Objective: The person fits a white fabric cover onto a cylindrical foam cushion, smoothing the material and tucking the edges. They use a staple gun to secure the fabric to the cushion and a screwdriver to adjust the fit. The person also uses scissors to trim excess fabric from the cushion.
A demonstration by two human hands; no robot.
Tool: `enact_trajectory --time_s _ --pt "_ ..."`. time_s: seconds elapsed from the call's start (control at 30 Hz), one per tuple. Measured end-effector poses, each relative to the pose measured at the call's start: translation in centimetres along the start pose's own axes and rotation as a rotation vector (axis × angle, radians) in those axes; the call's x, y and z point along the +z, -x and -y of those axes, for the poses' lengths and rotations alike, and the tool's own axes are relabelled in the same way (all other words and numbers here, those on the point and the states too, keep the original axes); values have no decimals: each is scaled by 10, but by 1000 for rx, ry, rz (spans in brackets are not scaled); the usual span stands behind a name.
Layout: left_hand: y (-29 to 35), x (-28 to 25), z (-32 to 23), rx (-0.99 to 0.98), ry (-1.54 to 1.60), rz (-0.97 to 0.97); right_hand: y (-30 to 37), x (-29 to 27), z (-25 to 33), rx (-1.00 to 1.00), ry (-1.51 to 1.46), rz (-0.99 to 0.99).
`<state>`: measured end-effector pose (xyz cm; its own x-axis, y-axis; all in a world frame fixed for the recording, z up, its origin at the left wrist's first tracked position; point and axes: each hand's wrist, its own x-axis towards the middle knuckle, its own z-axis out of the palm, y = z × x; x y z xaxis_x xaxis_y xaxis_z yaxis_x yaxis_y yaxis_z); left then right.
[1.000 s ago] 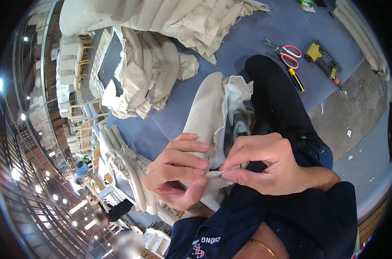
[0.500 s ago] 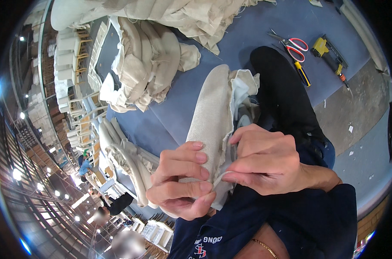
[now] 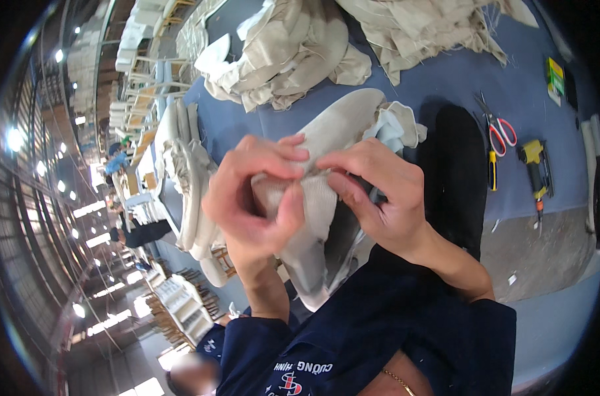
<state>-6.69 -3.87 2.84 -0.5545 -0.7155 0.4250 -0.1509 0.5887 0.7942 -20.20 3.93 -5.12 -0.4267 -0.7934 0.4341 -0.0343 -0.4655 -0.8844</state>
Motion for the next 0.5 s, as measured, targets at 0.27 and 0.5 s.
enact_trajectory --time_s 0.27,0.5 --pt "-30 -34 45 64 254 190 -7 14 -6 27 -47 -4" --pt "-40 -32 52 20 256 259 -20 11 -13 129 -59 73"
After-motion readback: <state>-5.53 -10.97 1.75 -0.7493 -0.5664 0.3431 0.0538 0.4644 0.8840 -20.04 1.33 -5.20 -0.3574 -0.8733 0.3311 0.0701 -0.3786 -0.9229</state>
